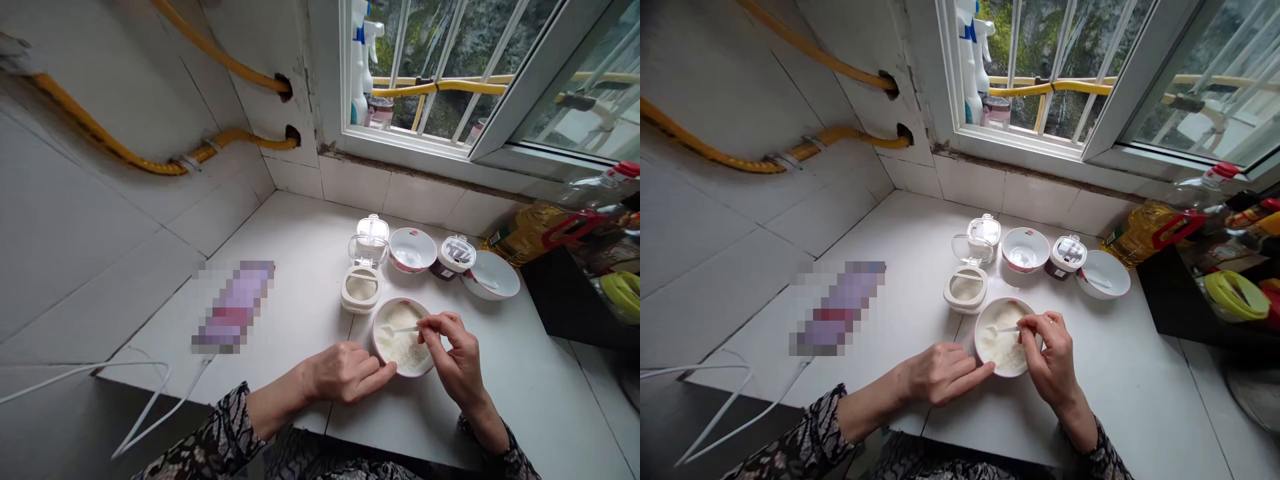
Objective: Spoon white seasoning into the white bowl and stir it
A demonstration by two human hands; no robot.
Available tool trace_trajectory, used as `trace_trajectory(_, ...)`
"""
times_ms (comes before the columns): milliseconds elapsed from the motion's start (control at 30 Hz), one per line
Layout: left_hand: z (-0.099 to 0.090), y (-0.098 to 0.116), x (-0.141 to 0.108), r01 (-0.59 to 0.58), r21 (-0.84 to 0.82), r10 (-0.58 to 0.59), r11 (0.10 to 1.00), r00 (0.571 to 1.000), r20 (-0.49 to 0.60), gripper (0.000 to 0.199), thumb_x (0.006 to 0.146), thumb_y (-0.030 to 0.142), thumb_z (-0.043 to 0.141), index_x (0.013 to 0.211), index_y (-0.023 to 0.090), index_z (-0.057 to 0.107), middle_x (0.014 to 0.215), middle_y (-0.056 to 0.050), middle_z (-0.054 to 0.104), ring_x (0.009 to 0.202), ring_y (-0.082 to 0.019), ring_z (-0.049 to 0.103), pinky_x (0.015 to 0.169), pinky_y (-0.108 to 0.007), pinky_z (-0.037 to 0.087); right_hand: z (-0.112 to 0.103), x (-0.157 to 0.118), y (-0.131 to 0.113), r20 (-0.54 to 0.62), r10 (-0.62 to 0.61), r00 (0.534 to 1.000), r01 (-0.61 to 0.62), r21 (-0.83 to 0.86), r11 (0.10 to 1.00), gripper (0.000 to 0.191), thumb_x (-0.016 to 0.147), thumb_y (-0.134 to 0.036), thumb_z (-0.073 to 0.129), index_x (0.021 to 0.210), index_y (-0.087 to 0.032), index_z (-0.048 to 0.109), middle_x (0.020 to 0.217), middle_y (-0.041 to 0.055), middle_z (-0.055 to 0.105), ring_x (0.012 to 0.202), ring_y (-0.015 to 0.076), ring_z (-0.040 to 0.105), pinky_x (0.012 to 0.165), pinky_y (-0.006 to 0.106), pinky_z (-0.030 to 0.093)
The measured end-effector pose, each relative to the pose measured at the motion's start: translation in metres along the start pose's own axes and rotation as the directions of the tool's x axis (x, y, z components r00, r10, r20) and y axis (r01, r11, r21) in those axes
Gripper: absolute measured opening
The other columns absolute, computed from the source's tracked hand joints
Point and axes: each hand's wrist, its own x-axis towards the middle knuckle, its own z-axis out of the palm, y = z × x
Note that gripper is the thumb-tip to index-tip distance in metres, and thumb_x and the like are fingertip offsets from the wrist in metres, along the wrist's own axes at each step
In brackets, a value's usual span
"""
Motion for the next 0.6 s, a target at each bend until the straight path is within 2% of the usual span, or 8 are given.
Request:
trace_trajectory(100, -0.001, 0.0001, 0.0008, 0.012, -0.012, -0.012, 1.0, 1.0, -0.004, 0.022, 0.089, 0.005, 0.048, 0.107, 0.004, 0.062, 0.056, 0.004, 0.052, 0.043, -0.01, 0.046, 0.035, -0.024, 0.038, -0.0005, -0.0015, 0.0045, -0.015, 0.213, 0.977, -0.209, 0.127, 0.969, 0.012, 0.087, -0.023, 0.057, 0.081, -0.021, 0.068, 0.06, 0.0004, 0.065, 0.068, 0.0194, 0.061, 0.063, 0.03, 0.048)
trace_trajectory(233, -0.0025, 0.0003, 0.0018, 0.014, -0.023, -0.014, 1.0, 1.0, -0.003, 0.022, 0.089, 0.005, 0.048, 0.106, 0.004, 0.062, 0.055, 0.005, 0.051, 0.043, -0.01, 0.045, 0.035, -0.024, 0.038, -0.0018, -0.0016, 0.0053, -0.018, 0.379, 0.925, -0.358, 0.285, 0.889, 0.014, 0.083, -0.03, 0.06, 0.079, -0.02, 0.069, 0.059, 0.0003, 0.064, 0.06, 0.0173, 0.06, 0.06, 0.03, 0.048)
trace_trajectory(400, -0.0026, 0.0006, 0.0026, 0.025, -0.058, -0.026, 0.998, 1.0, -0.018, 0.023, 0.091, 0.004, 0.044, 0.106, 0.002, 0.062, 0.055, 0.003, 0.052, 0.043, -0.011, 0.046, 0.034, -0.026, 0.036, -0.004, 0.0013, 0.0042, 0.046, 0.485, 0.873, -0.456, 0.426, 0.781, 0.015, 0.079, -0.032, 0.063, 0.075, -0.019, 0.069, 0.055, 0.0003, 0.063, 0.055, 0.0155, 0.057, 0.056, 0.027, 0.046)
trace_trajectory(600, -0.0001, 0.0012, 0.0006, 0.022, -0.041, -0.022, 0.999, 1.0, 0.003, 0.021, 0.091, 0.006, 0.047, 0.107, 0.003, 0.061, 0.055, 0.004, 0.051, 0.043, -0.011, 0.047, 0.034, -0.025, 0.036, -0.0052, 0.0017, 0.0071, 0.06, 0.546, 0.836, -0.507, 0.469, 0.723, 0.016, 0.075, -0.033, 0.066, 0.073, -0.018, 0.069, 0.054, 0.0006, 0.062, 0.055, 0.0145, 0.055, 0.056, 0.026, 0.045)
